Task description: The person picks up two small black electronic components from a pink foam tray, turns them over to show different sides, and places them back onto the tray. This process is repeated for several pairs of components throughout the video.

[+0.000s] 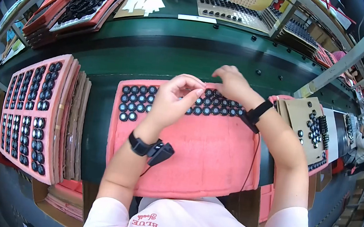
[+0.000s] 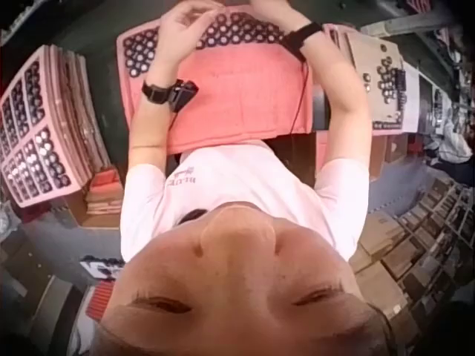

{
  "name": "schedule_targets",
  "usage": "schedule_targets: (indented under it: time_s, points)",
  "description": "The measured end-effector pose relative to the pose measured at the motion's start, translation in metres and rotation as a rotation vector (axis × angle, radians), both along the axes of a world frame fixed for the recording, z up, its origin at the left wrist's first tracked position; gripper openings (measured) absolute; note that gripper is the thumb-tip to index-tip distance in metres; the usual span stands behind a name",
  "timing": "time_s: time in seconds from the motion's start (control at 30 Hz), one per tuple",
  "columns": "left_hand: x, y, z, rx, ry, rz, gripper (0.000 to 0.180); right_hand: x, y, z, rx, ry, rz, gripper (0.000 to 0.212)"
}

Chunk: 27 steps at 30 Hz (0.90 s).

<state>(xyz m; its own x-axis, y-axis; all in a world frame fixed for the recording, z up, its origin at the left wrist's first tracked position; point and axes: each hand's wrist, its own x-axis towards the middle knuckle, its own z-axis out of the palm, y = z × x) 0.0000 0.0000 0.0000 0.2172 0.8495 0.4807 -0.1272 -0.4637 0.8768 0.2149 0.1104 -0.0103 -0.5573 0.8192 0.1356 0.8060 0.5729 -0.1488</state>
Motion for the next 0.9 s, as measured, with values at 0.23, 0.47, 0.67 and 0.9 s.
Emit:
schedule_targets:
  time_s: [0.23, 0.47, 0.67, 0.9]
  points:
    - [0.008, 0.034, -0.052, -0.365, -0.169, 0.064, 0.009, 0.045, 0.08, -0.021, -0.094, -0.086, -0.26, 0.033]
    - [-0.011, 0.034, -0.055, -0.385, -0.2, 0.119, 0.009, 0.025, 0.126, -0.055, -0.221, -0.094, -0.317, 0.034]
    - [-0.019, 0.034, -0.052, -0.335, -0.197, 0.188, 0.009, 0.07, 0.15, -0.053, -0.077, -0.112, -0.266, 0.024]
    - [-0.016, 0.031, -0.048, -0.295, -0.055, 0.245, 0.009, 0.148, 0.167, -0.063, -0.098, -0.04, -0.458, 0.028]
